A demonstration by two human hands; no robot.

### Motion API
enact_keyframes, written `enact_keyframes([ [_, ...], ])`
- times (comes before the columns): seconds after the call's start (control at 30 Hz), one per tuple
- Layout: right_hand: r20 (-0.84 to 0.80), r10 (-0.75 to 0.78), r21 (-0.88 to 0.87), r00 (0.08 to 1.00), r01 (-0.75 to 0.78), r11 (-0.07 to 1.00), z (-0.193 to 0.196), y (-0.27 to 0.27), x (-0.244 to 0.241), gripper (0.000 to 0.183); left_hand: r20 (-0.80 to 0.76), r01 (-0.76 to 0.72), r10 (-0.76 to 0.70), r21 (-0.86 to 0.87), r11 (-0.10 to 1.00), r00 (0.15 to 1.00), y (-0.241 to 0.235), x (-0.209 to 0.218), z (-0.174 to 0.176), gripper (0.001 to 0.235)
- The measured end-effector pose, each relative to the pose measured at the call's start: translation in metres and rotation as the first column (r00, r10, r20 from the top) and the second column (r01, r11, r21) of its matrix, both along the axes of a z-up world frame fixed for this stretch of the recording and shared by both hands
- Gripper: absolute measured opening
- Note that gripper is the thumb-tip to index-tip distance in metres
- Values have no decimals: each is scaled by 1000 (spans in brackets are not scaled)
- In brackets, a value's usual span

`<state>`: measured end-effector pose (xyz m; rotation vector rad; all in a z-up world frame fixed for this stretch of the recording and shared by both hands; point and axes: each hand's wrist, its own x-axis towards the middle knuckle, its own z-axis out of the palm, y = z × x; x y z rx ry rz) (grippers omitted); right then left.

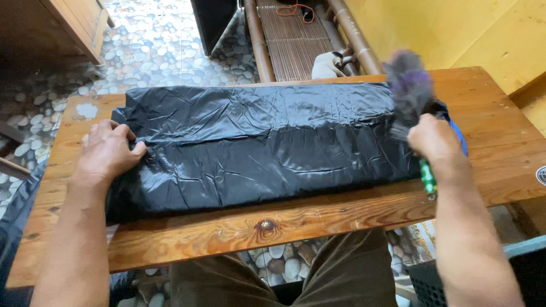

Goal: The person folds a large black plastic sheet on a wooden table. They smooth the plastic with their hands and use a feather duster to brush the surface, then fold the sheet into a compact rectangular bundle.

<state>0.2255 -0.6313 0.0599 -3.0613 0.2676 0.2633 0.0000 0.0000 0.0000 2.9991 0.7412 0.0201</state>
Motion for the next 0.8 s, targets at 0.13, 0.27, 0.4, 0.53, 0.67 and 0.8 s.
enact_keyframes([
  [0.13, 120, -65, -14, 991, 67, 998, -11, -76, 44, 51, 82, 21, -25, 52, 998, 996, -1, 16, 10, 41],
  [0.27, 88, 22, -325, 996, 8, 946, -35, -151, 84, 51, 193, 59, -18, -209, 976, 981, -13, 33, 37, 68],
  [0.4, 209, 157, -346, 965, -77, 935, -75, -207, 112, 66, 139, 30, 17, -332, 943, 990, -31, 52, 59, 79],
  [0.53, 415, 342, -282, 843, -238, 929, -160, -305, 188, 77, 117, 136, -106, -284, 949, 987, -26, 74, 48, 82],
  [0.67, 477, 447, -330, 757, -318, 889, -160, -315, 206, 57, 68, 129, -114, -290, 948, 991, -20, 94, 38, 78],
  [0.8, 420, 256, -150, 871, -212, 966, -92, -230, 162, 63, 89, 203, -189, -190, 961, 978, 3, 112, 12, 74],
])
